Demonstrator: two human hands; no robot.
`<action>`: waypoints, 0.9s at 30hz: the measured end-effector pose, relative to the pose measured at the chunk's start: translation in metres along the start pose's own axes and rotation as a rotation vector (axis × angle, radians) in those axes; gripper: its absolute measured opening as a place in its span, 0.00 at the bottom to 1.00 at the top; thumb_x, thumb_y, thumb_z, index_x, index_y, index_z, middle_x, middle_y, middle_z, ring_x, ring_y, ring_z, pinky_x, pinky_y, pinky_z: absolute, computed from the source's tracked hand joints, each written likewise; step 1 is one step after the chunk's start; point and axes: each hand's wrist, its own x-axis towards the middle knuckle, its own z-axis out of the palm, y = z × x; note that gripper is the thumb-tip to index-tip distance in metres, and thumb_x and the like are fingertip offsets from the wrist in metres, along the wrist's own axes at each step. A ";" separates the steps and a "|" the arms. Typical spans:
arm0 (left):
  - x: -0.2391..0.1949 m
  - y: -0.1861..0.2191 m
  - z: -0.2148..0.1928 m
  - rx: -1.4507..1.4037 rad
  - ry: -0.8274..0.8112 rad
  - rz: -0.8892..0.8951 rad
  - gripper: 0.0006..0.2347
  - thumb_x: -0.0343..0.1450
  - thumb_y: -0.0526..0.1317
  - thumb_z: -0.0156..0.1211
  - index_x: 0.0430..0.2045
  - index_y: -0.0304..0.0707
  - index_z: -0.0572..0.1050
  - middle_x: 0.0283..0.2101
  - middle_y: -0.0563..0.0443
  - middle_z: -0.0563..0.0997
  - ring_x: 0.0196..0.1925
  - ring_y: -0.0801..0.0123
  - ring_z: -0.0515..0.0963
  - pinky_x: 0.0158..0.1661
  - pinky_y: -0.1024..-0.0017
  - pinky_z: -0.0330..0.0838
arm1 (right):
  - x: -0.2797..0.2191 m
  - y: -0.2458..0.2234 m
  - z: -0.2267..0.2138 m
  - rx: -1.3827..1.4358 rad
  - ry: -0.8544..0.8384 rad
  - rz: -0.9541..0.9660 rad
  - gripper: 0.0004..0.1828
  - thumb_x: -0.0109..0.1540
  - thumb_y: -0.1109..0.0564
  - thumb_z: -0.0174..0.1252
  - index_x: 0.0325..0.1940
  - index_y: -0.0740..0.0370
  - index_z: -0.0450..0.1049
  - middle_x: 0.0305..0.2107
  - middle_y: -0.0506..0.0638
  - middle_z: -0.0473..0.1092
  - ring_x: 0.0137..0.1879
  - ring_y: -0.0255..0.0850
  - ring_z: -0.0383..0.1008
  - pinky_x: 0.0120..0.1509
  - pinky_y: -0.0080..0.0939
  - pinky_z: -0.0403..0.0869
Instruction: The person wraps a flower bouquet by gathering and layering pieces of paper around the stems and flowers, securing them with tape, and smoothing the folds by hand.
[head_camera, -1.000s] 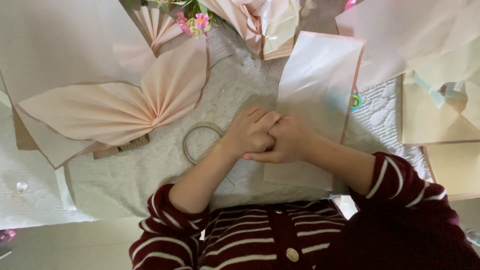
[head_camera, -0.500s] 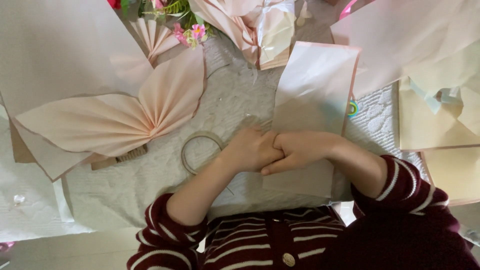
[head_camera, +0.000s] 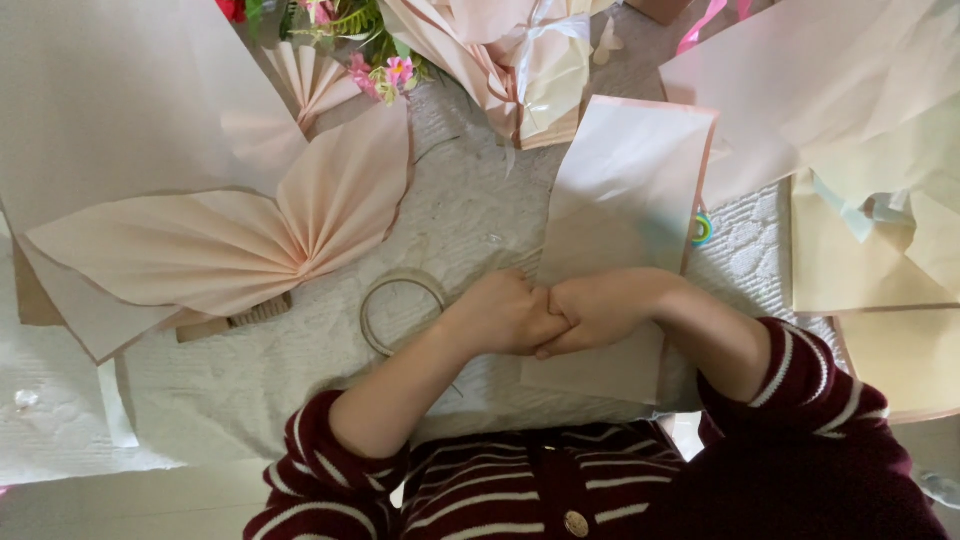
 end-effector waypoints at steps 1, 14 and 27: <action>-0.001 0.000 0.002 0.002 0.003 -0.001 0.05 0.60 0.43 0.62 0.17 0.48 0.72 0.17 0.48 0.67 0.13 0.61 0.68 0.24 0.63 0.64 | 0.000 -0.001 -0.001 -0.003 -0.001 0.001 0.29 0.64 0.46 0.65 0.12 0.59 0.68 0.04 0.45 0.62 0.09 0.32 0.57 0.13 0.28 0.60; -0.004 -0.005 0.008 -0.023 0.049 -0.043 0.07 0.62 0.47 0.63 0.22 0.52 0.71 0.18 0.52 0.67 0.14 0.60 0.68 0.20 0.64 0.64 | 0.001 -0.006 -0.015 -0.030 -0.119 -0.071 0.28 0.64 0.50 0.66 0.12 0.61 0.68 0.04 0.44 0.62 0.10 0.31 0.56 0.14 0.28 0.60; -0.005 -0.001 0.004 -0.030 0.065 -0.019 0.10 0.60 0.46 0.66 0.26 0.52 0.71 0.18 0.51 0.67 0.13 0.60 0.68 0.18 0.63 0.65 | 0.000 -0.012 -0.007 -0.077 -0.108 -0.114 0.25 0.64 0.52 0.66 0.15 0.64 0.72 0.06 0.46 0.63 0.13 0.34 0.59 0.18 0.32 0.62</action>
